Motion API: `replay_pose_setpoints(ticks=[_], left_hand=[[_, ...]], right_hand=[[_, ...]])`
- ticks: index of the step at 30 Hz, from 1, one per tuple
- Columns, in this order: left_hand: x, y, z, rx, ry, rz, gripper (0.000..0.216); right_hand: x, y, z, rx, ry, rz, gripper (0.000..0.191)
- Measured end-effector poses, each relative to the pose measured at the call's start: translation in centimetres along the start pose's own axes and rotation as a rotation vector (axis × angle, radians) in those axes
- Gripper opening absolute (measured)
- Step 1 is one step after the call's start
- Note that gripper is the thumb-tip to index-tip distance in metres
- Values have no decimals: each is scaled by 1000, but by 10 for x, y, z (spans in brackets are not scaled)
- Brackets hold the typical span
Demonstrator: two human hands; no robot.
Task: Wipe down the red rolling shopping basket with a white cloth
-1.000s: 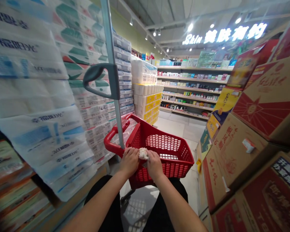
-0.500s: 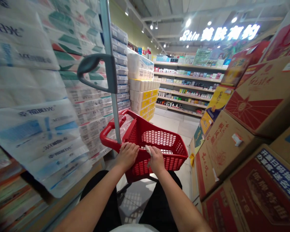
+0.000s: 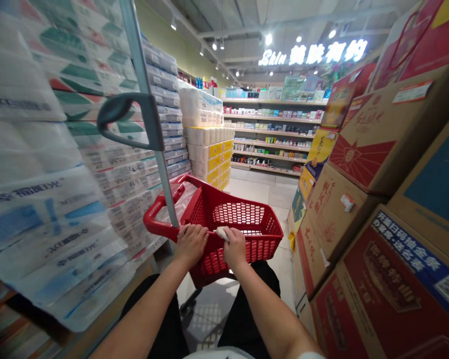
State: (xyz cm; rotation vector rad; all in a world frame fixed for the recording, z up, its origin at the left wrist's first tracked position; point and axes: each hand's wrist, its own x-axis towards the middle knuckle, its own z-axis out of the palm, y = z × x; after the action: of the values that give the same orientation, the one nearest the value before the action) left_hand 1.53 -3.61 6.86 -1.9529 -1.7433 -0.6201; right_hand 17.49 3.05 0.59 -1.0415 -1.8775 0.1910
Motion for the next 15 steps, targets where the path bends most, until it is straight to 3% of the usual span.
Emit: replay_pose_setpoints(ticks=[2, 9, 13, 15], left_hand=[[2, 1, 0, -2, 3, -4, 27], [-2, -4, -2, -33, -4, -1, 27], [1, 7, 1, -50, 111, -53, 43], [4, 16, 4, -38, 136, 13, 47]], right_hand=[[4, -10, 5, -20, -4, 53, 46], [2, -20, 12, 115, -114, -147, 72], [-1, -19, 15, 241, -103, -15, 77], [0, -21, 16, 328, -127, 28, 77]])
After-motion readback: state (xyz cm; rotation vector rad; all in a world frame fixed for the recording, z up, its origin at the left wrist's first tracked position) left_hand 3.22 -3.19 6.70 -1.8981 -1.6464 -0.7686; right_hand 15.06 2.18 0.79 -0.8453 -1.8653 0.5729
